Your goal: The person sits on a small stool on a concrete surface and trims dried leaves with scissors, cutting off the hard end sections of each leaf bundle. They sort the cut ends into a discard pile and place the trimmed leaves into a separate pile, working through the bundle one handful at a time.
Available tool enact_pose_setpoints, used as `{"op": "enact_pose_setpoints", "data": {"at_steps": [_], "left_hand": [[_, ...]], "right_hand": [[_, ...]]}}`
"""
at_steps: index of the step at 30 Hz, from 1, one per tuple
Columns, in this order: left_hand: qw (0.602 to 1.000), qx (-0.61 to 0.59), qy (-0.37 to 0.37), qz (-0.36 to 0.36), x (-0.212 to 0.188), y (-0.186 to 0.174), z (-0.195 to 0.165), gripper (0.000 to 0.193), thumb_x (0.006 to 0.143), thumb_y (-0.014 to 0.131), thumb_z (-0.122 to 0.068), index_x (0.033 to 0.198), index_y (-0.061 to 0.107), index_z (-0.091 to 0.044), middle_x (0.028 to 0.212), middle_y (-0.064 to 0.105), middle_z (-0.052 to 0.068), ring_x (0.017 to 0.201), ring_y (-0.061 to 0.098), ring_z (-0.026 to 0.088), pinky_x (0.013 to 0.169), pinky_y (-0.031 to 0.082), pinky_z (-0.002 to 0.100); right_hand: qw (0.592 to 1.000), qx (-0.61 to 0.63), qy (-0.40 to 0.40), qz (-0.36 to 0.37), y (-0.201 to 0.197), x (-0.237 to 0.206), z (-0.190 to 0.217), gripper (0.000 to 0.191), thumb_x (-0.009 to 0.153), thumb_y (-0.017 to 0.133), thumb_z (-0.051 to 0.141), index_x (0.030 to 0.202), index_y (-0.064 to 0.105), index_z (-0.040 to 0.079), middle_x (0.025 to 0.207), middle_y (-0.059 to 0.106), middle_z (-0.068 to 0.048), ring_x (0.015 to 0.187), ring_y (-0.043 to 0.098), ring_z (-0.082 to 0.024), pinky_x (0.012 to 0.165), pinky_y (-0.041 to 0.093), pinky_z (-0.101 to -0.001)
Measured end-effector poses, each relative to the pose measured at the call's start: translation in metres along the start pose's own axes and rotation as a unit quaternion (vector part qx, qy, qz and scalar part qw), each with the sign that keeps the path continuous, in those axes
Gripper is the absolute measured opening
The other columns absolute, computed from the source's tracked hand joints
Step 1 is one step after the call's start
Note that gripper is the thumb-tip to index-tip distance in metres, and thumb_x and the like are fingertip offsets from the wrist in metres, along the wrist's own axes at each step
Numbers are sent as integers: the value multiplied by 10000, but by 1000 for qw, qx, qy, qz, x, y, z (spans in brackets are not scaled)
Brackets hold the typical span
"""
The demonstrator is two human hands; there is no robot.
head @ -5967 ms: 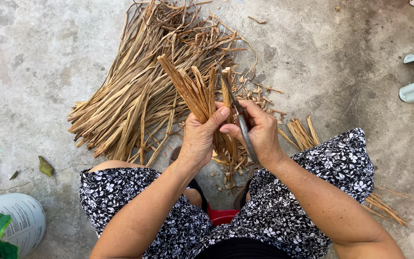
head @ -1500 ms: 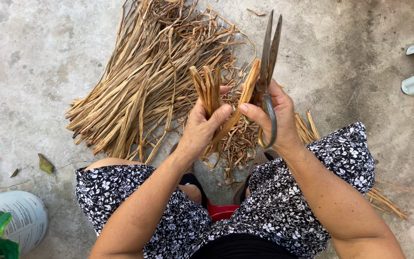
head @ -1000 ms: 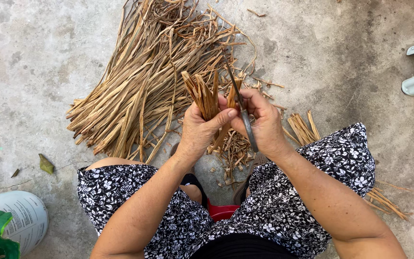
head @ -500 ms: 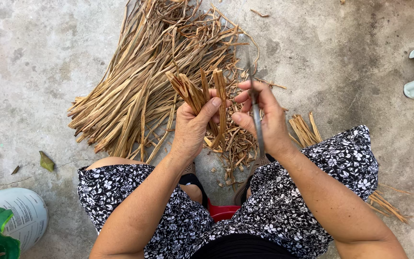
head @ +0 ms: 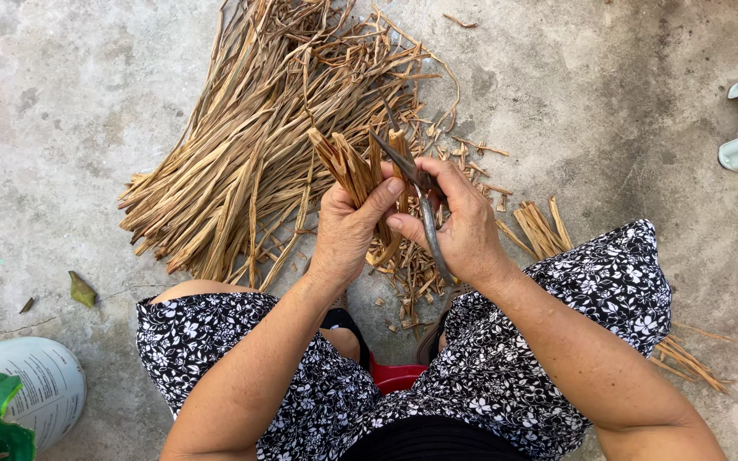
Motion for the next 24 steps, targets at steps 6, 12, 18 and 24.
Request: {"op": "enact_pose_setpoints", "data": {"at_steps": [6, 12, 18, 24], "left_hand": [[999, 31, 24, -7, 1, -3, -5, 220, 1020, 720, -132, 1210, 718, -22, 876, 701, 4, 724, 611, 68, 661, 504, 215], [999, 11, 36, 20, -4, 3, -16, 239, 1013, 687, -164, 1225, 668, -55, 972, 731, 19, 861, 689, 77, 730, 556, 222], [998, 17, 61, 6, -4, 6, -19, 202, 1004, 703, -134, 1182, 671, -44, 1024, 732, 28, 933, 721, 135, 846, 608, 283], [999, 24, 29, -21, -5, -6, -12, 183, 1032, 689, -192, 1134, 726, -44, 856, 674, -27, 734, 588, 58, 659, 494, 226]], "right_hand": [[990, 140, 10, 16, -1, -1, -2, 614, 907, 841, 310, 1389, 549, 67, 1144, 686, -38, 1019, 666, -141, 886, 563, -294], [992, 108, 63, 26, -2, -1, -5, 622, 858, 853, 292, 1372, 566, 88, 1075, 701, -56, 950, 671, -158, 845, 574, -308], [997, 78, -3, 23, 1, -1, 0, 663, 847, 874, 334, 1353, 546, 57, 1116, 702, -66, 1041, 708, -162, 883, 578, -319], [999, 6, -36, 14, 0, -1, 4, 715, 788, 902, 379, 1331, 571, 51, 1083, 656, -70, 892, 634, -179, 792, 551, -328]]}}
Point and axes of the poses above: each hand's wrist, its own x-axis towards the middle knuckle, its own y-axis out of the palm, z = x × y, the point moved 2 cm from there along x, towards the middle knuckle
